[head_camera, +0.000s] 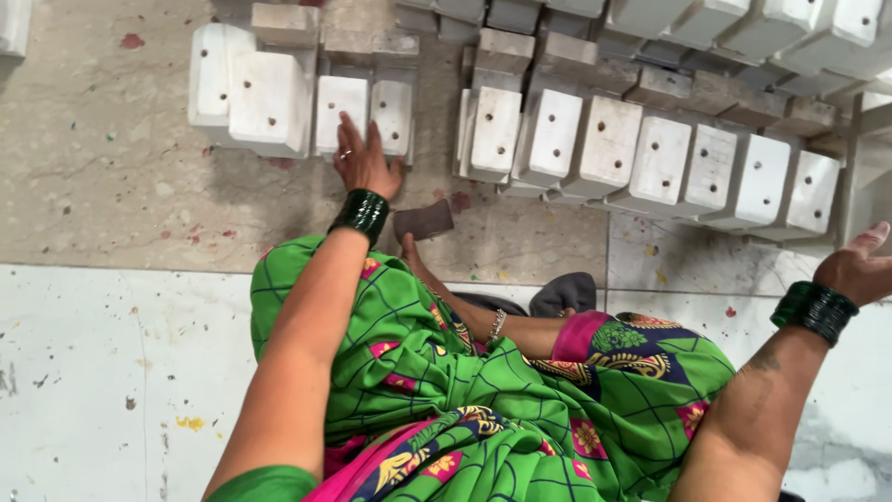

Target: The person sits on the floor and arranges white plaster mold blocks, picking blocks one at a time and placing them into neat rows on the floor, occasionally turning or repositioning a block to fit the row.

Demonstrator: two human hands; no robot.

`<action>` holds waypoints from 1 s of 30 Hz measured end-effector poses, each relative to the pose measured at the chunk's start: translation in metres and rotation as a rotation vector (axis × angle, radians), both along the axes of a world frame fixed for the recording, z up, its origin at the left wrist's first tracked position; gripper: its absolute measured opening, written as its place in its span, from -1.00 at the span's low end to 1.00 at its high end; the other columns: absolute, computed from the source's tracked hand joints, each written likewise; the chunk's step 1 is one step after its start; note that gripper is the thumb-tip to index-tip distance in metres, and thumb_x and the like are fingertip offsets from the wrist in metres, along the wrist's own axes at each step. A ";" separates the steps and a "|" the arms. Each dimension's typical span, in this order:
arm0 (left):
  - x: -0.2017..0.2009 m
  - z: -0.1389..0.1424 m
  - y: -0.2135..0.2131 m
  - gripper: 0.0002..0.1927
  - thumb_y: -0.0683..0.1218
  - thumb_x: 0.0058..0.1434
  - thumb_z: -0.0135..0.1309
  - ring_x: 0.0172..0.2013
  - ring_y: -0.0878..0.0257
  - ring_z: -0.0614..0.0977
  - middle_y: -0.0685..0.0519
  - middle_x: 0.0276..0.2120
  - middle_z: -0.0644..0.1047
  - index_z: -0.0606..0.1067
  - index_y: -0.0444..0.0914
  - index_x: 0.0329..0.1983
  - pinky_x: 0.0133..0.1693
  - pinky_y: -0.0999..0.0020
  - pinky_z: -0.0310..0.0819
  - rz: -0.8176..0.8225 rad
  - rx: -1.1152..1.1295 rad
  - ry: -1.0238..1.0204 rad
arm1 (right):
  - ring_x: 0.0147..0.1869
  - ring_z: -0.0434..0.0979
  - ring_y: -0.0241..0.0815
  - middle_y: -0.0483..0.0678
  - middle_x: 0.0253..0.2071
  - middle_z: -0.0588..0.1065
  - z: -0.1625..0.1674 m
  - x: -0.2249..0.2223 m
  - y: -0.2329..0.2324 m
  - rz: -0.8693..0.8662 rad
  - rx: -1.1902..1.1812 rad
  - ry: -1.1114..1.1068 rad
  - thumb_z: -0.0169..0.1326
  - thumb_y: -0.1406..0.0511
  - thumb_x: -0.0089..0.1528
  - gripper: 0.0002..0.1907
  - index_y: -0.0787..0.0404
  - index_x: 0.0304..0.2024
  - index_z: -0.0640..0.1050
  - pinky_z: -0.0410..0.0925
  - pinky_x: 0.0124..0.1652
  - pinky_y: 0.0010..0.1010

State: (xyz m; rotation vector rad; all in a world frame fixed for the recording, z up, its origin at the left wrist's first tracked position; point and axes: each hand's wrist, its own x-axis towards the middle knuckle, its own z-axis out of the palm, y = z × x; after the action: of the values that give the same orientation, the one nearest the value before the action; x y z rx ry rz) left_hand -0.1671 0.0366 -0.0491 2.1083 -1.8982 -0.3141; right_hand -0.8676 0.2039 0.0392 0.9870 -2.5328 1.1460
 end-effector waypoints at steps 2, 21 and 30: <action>-0.004 -0.001 -0.005 0.01 0.20 0.13 0.28 0.52 -0.16 -0.14 -0.23 0.55 -0.26 0.08 -0.21 0.53 0.34 -0.32 -0.13 -0.002 0.080 -0.032 | -0.03 0.54 0.18 0.26 -0.03 0.55 -0.003 0.004 -0.003 0.132 -0.056 0.109 0.05 0.23 0.51 -0.62 0.52 0.09 0.47 0.44 0.04 -0.06; -0.034 0.007 -0.022 0.00 0.23 0.20 0.21 0.51 -0.09 -0.11 -0.24 0.48 0.06 -0.02 -0.10 0.58 0.36 -0.35 -0.27 -0.042 -0.021 -0.182 | 0.33 0.54 -0.04 0.14 0.41 0.38 0.070 0.218 0.004 0.736 -0.049 -0.163 0.02 0.51 0.45 -0.67 0.29 0.26 0.54 0.55 0.07 -0.44; -0.055 0.006 -0.001 0.06 0.18 0.14 0.26 0.41 -0.12 0.20 -0.16 0.51 0.01 -0.06 0.01 0.60 0.32 -0.31 -0.03 -0.206 0.050 -0.126 | 0.23 0.58 -0.13 0.09 0.25 0.48 0.058 0.214 -0.004 0.741 0.041 -0.249 0.06 0.43 0.47 -0.68 0.27 0.27 0.53 0.50 0.06 -0.40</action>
State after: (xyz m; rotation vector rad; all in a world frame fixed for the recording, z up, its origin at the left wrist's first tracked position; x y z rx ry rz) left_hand -0.2218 0.0355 -0.0435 2.0095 -2.2092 -0.2805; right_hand -0.6541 0.1999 0.0973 2.0073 -2.4200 1.4586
